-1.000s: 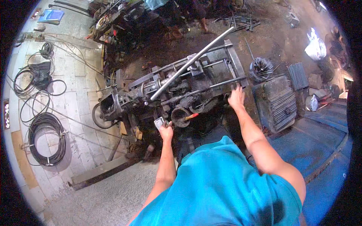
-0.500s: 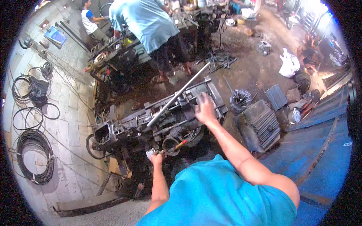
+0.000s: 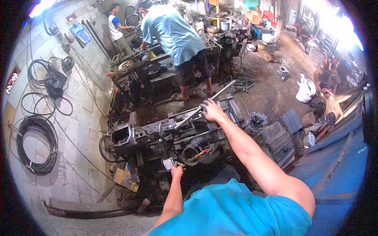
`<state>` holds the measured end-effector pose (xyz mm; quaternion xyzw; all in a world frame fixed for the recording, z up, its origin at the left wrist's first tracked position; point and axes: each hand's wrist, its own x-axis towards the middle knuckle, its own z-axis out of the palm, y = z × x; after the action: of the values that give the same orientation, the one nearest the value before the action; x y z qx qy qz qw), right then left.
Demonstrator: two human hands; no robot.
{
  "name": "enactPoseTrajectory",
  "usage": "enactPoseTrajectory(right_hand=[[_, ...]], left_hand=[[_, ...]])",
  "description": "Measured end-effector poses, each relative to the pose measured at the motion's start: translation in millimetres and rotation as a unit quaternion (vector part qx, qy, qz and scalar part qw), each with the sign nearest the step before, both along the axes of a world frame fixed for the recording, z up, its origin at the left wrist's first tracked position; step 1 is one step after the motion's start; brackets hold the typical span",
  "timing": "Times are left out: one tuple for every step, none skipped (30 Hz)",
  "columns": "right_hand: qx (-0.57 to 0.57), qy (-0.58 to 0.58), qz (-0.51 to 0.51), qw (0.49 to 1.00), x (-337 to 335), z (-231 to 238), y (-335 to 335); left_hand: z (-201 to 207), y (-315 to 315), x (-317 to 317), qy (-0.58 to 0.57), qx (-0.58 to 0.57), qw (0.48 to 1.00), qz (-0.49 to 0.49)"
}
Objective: The person operates a manual lathe to shape or measure a metal rod, using calipers and a brush.
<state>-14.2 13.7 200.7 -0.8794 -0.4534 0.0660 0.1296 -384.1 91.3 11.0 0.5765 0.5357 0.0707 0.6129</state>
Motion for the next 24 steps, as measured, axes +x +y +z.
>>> enactPoseTrajectory(right_hand=[[-0.002,0.004,0.003,1.000,4.4,2.0,-0.1],[-0.003,0.007,0.005,1.000,9.0,3.7,-0.1],[-0.030,0.019,0.006,0.999,16.5,6.3,-0.2],[-0.030,0.016,0.009,0.999,18.9,5.9,-2.8],[-0.021,0.018,0.009,1.000,21.4,5.2,-4.7],[-0.012,0.019,0.010,1.000,25.1,4.9,-6.4],[-0.026,0.018,0.015,0.999,28.4,5.7,-9.6],[-0.039,0.017,0.021,0.999,33.1,8.5,-8.7],[-0.044,0.029,0.030,0.998,38.2,14.1,-8.5],[-0.050,0.043,0.037,0.997,41.4,18.2,-10.5],[-0.058,0.043,0.034,0.997,52.1,14.0,-15.6],[-0.061,0.044,0.044,0.996,60.7,11.2,-22.2],[-0.047,0.045,0.055,0.996,65.8,10.3,-25.8],[-0.034,0.045,0.064,0.996,76.3,6.1,-28.2],[-0.033,0.047,0.069,0.996,83.8,0.3,-30.9],[-0.043,0.067,0.075,0.994,86.8,3.0,-29.1],[-0.038,0.075,0.078,0.993,87.9,3.6,-28.9],[-0.033,0.083,0.080,0.993,89.5,4.5,-27.8],[-0.037,0.093,0.081,0.992,83.8,12.5,-28.3],[-0.039,0.092,0.087,0.991,82.8,11.7,-29.4],[-0.053,0.076,0.080,0.993,80.4,10.0,-31.0],[-0.066,0.055,0.071,0.994,84.1,8.7,-31.6],[-0.076,0.071,0.071,0.992,86.2,11.5,-31.5],[-0.083,0.078,0.073,0.991,89.4,15.0,-32.9]], left_hand=[[-0.1,-0.9,-0.4,0.009,0.022,1.000,0.003],[0.2,-1.5,0.0,0.006,0.026,1.000,0.006],[0.6,-2.4,1.6,0.026,0.041,0.999,0.006],[-2.4,-10.6,1.1,0.049,0.051,0.997,0.006],[-4.0,-9.1,3.2,0.004,0.010,0.999,0.048],[-4.1,-3.2,5.1,0.016,0.011,0.999,0.047],[-8.9,-4.2,8.4,-0.026,0.002,0.995,0.095],[-18.4,-3.5,10.5,-0.069,-0.006,0.987,0.145],[-28.6,-3.7,7.3,-0.081,0.001,0.985,0.155],[-34.6,-3.9,5.6,-0.091,0.007,0.982,0.165],[-26.0,-6.0,10.8,-0.095,-0.037,0.974,0.203],[-9.2,-10.4,17.6,-0.099,-0.082,0.962,0.242],[-12.9,-15.5,19.3,-0.099,-0.032,0.960,0.262],[-16.3,-20.3,25.9,-0.099,0.017,0.955,0.278],[-17.4,-18.9,29.9,-0.096,-0.024,0.943,0.318],[-17.3,-17.4,38.3,-0.050,-0.011,0.937,0.345],[-22.0,-18.7,43.9,-0.024,0.020,0.930,0.365],[-26.9,-18.8,50.6,0.002,0.050,0.922,0.385],[-30.4,-16.2,54.6,0.003,0.048,0.919,0.390],[-38.1,-13.9,58.2,0.078,0.086,0.907,0.404],[-45.1,-13.1,57.2,0.154,0.122,0.889,0.415],[-44.4,-13.8,63.3,0.152,0.117,0.888,0.419],[-43.3,-11.9,67.0,0.160,0.112,0.879,0.435],[-42.4,-10.7,70.1,0.169,0.106,0.870,0.451]])
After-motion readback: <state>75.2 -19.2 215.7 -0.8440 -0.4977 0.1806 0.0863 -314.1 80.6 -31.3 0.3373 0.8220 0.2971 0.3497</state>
